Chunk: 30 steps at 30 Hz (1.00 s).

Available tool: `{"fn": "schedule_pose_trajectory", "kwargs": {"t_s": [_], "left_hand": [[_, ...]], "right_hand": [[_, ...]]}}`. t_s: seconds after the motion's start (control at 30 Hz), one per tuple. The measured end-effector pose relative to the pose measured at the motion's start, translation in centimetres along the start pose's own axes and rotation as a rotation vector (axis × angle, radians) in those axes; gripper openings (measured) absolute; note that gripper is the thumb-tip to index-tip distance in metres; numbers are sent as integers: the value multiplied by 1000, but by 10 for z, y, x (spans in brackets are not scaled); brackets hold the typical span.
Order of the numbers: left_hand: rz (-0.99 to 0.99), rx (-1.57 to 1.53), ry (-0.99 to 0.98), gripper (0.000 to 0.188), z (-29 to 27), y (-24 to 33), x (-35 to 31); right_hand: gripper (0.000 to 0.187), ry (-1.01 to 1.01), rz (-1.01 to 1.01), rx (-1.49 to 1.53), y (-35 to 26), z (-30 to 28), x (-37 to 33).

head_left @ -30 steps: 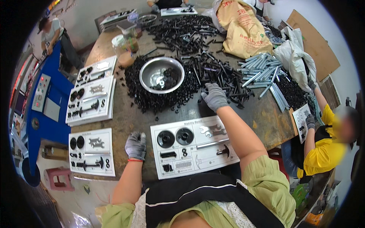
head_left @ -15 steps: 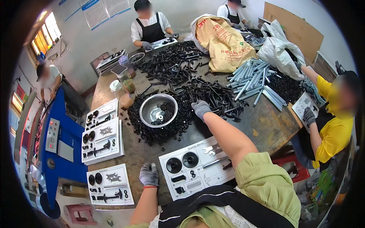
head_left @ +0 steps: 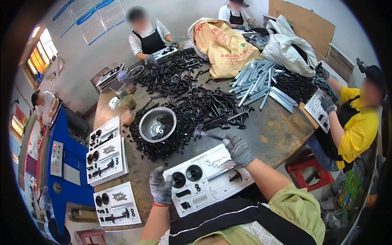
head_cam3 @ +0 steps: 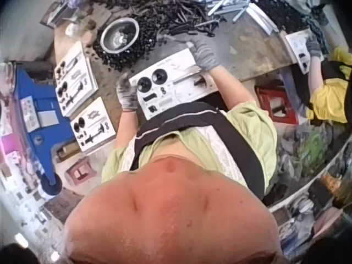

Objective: The person assembles a tool kit by placing various hardware items into designated slots on a cardboard backing. They pick up bolts, nuts, washers, and a wrench from a table and arrange them on the board, then stack the completed kits.

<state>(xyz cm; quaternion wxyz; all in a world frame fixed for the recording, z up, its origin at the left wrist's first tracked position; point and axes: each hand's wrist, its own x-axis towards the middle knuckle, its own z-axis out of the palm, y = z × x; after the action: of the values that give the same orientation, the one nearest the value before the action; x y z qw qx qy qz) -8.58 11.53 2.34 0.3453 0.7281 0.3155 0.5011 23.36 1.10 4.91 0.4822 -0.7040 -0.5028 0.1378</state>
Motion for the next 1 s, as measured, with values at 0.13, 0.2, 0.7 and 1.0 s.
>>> {"fn": "schedule_pose_trajectory", "kwargs": {"t_s": [0.13, 0.2, 0.7, 1.0], "left_hand": [[376, 439, -366, 58, 58, 93, 38], [374, 549, -523, 54, 77, 106, 40], [-88, 511, -904, 19, 88, 86, -49], [32, 753, -971, 24, 129, 71, -59]], "right_hand": [[33, -283, 62, 132, -18, -7, -39], [31, -311, -5, 171, -22, -4, -52], [25, -477, 176, 98, 29, -39, -78], [23, -671, -13, -262, 41, -30, -86]]}}
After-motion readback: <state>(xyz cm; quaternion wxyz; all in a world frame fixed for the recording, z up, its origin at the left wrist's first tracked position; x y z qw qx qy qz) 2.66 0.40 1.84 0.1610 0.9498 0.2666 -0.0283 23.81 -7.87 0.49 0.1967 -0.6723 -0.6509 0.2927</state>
